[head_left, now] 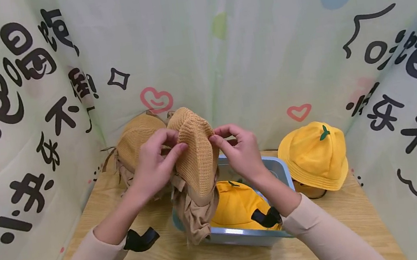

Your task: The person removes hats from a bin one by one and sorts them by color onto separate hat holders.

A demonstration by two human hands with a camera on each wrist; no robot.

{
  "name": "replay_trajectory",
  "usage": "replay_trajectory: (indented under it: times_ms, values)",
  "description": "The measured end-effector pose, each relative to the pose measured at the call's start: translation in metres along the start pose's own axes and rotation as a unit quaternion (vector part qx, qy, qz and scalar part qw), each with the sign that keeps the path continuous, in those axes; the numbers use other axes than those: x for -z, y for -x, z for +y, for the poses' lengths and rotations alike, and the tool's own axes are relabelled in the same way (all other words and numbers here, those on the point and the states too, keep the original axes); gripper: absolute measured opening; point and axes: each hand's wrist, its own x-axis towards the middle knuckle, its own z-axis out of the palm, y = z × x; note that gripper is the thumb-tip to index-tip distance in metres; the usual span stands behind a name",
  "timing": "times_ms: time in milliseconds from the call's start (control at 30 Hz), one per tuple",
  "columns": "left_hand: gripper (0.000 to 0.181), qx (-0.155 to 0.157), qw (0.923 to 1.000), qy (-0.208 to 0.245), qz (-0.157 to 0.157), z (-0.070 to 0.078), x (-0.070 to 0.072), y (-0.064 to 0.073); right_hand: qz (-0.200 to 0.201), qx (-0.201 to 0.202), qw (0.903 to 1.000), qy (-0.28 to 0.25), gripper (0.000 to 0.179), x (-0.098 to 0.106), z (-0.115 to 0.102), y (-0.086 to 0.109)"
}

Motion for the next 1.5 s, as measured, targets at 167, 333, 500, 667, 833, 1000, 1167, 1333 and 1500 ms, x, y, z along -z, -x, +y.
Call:
replay_trajectory:
  times_ms: [167,333,500,667,833,1000,1167,1333,1500]
  values:
    - [0.012,-0.050,0.9966,-0.065,0.011,0.002,0.022,-0.005,0.015,0.031,0.9991,0.023,0.013,0.007,0.004,-0.010]
    - [0.012,-0.099,0.9872,-0.125,0.016,0.003,0.040,-0.011,0.010,0.083,0.9949,0.056,0.012,0.010,0.001,-0.017]
    - [0.009,-0.139,0.9737,-0.176,0.042,0.003,0.058,-0.017,0.014,0.124,0.9891,0.077,0.011,0.006,-0.005,-0.022]
    - [0.009,-0.179,0.9558,-0.223,0.068,-0.002,0.075,-0.024,0.018,0.154,0.9854,0.070,0.010,-0.006,-0.008,-0.031]
    - [0.009,-0.190,0.9460,-0.248,0.086,-0.010,0.084,-0.028,0.020,0.164,0.9843,0.062,0.011,-0.019,-0.007,-0.040]
    - [0.008,-0.195,0.9419,-0.253,0.103,-0.018,0.089,-0.027,0.018,0.177,0.9816,0.070,0.011,-0.029,-0.004,-0.044]
    - [0.008,-0.184,0.9406,-0.265,0.106,-0.024,0.098,-0.026,0.010,0.169,0.9827,0.074,0.014,-0.039,0.000,-0.047]
    - [0.011,-0.176,0.9398,-0.272,0.109,-0.031,0.106,-0.028,0.001,0.156,0.9858,0.062,0.015,-0.051,0.001,-0.051]
    - [0.009,-0.175,0.9387,-0.259,0.145,-0.036,0.111,-0.031,0.001,0.158,0.9850,0.068,0.014,-0.062,0.000,-0.056]
